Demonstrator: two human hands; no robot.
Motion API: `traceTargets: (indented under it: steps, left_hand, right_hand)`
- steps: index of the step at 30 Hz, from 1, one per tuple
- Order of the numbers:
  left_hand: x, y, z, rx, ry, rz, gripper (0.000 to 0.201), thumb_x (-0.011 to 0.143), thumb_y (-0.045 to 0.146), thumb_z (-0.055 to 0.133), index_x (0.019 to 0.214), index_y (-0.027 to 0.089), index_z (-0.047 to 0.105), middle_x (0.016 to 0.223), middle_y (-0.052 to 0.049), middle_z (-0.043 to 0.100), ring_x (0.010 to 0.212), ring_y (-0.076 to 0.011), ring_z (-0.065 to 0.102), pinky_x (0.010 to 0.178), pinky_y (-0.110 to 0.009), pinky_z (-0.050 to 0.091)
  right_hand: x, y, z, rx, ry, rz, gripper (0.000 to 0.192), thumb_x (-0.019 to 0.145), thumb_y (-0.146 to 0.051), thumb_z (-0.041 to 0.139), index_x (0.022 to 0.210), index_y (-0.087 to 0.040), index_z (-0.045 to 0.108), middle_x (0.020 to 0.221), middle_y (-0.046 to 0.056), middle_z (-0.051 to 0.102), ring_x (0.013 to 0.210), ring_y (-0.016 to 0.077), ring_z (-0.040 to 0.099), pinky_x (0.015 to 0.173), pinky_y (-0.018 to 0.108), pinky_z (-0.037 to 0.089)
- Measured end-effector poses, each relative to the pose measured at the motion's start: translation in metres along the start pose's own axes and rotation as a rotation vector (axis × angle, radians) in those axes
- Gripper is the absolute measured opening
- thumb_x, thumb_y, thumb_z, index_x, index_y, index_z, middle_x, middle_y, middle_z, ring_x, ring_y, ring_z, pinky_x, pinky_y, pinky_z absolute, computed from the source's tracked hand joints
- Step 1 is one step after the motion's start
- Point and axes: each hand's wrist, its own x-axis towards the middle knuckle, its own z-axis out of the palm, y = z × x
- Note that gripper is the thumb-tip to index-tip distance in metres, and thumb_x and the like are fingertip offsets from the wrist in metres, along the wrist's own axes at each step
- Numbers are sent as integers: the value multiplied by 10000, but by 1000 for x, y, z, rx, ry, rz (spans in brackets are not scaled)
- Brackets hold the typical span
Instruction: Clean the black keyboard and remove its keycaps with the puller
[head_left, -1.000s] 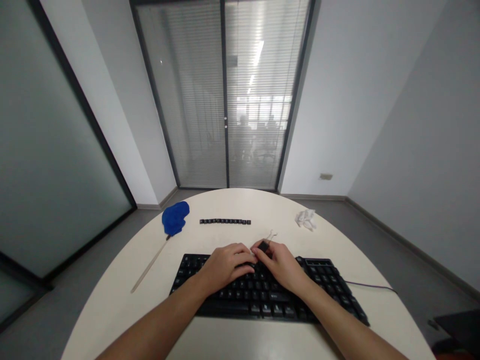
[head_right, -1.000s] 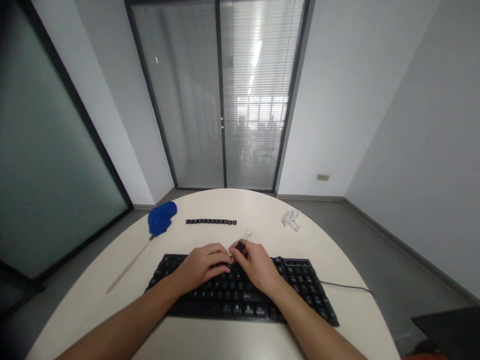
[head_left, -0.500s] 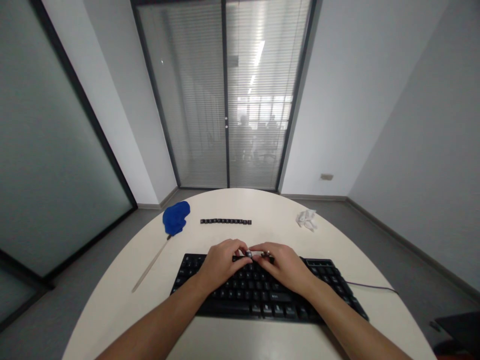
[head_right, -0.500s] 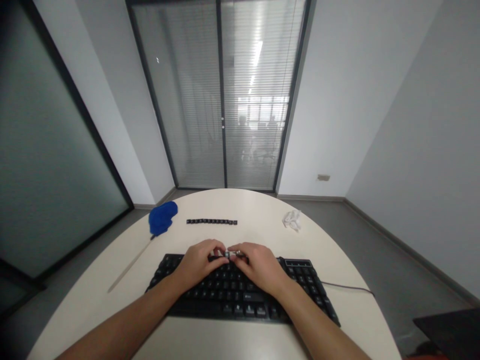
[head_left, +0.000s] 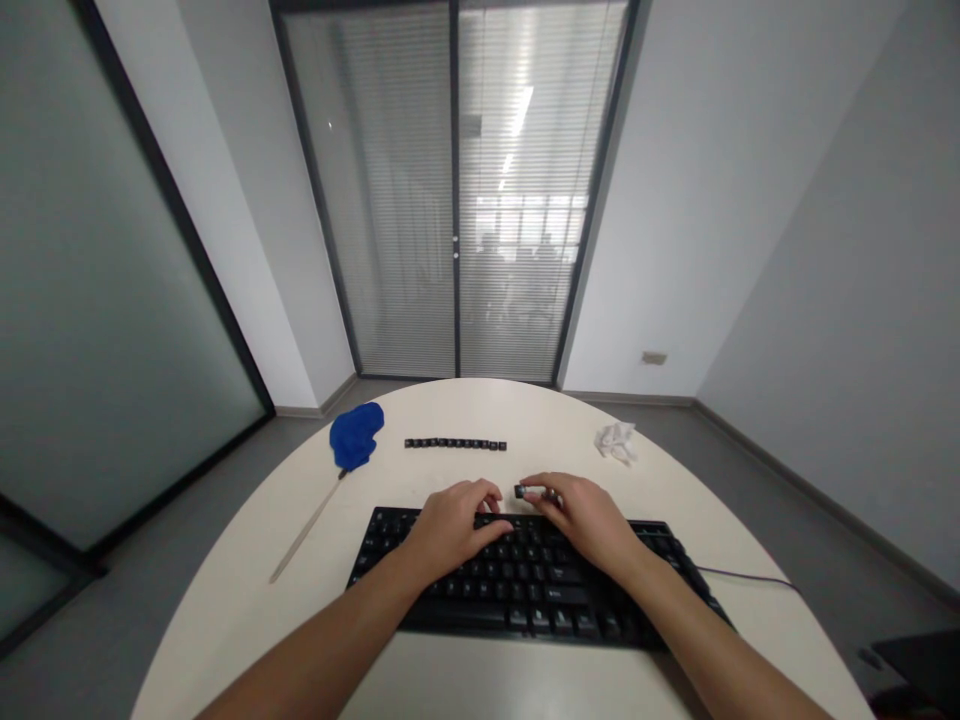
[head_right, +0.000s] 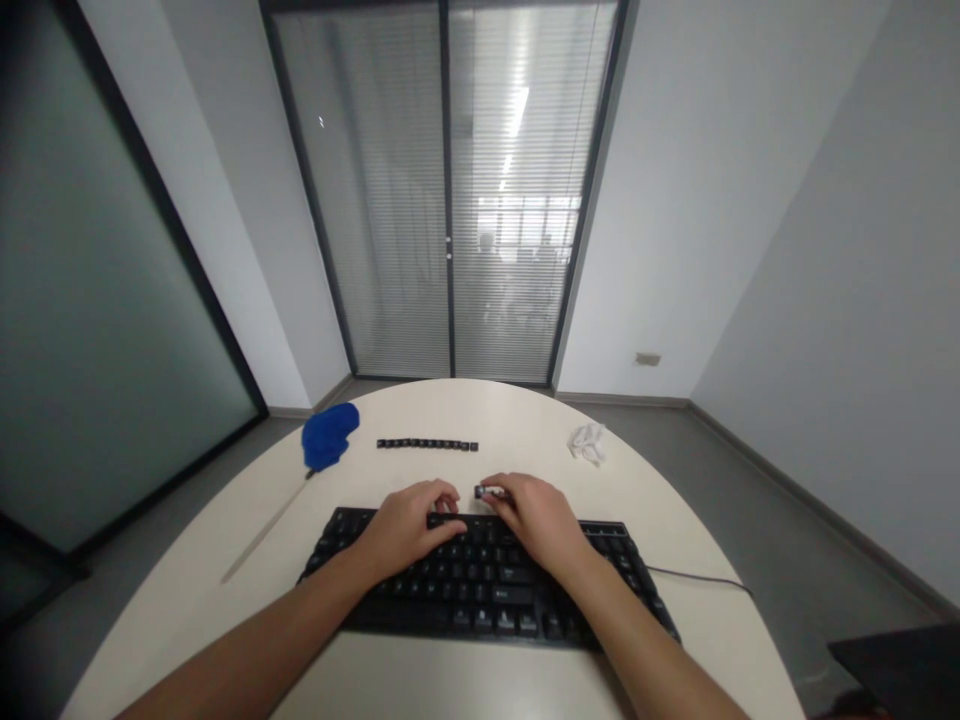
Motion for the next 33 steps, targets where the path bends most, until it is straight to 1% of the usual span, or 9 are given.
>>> traceTargets:
  steps: [4,7,11,16,19,25,30,33]
  left_hand:
    - [0,-1,1,1,-9,-5,254,825,376,716,1004,237,602,913,14,690,864,-175,648,761,-274,472]
    - [1,0,0,-2,-19,-1,247,831,373,710,1003,233,603,914,8,692,866,-177,649,755,-274,471]
    - [0,-1,0,-2,-24,4,245,837,378,702,1007,231,602,918,1,693,866,-181,649,754,-278,468]
    - [0,-3,2,-2,-12,17,249,837,381,705,1004,230,600,910,9,687,857,-176,647,749,-275,465]
    - [0,-4,2,1,-14,16,248,836,384,707,1001,233,601,912,9,685,855,-174,644,746,-272,465]
    - [0,-1,1,21,-25,6,237,836,379,704,994,232,605,908,8,685,848,-176,645,741,-273,464]
    - [1,2,-3,24,-26,3,215,843,363,692,988,228,607,909,4,687,844,-174,643,738,-271,461]
    - [1,2,-2,35,-22,19,177,848,352,679,952,222,619,901,1,686,836,-175,634,735,-273,456]
  right_hand:
    - [12,18,-5,-134,-14,154,271,932,-408,544,1071,-275,735,1040,66,755,997,263,685,821,326,499]
    - [27,31,-3,-208,-48,239,275,918,-400,565,1083,-271,743,1032,83,757,1005,264,684,819,311,491]
    - [50,42,5,-244,-82,296,255,883,-390,606,1052,-275,759,998,87,761,963,266,694,775,303,492]
    - [71,51,12,-267,-76,357,264,857,-378,626,1051,-262,761,978,103,757,930,272,695,744,307,496]
    - [78,52,14,-283,-62,377,269,860,-382,620,1063,-269,755,997,107,750,942,276,691,742,310,497]
    - [88,48,21,-306,-47,383,265,870,-353,613,1092,-286,741,1000,97,744,934,256,688,763,301,495]
    - [94,43,30,-314,-24,363,236,875,-333,611,1066,-284,739,997,90,740,940,249,682,765,298,488]
    - [95,41,34,-312,-8,339,230,886,-334,602,1068,-278,730,1002,84,741,959,246,672,781,302,482]
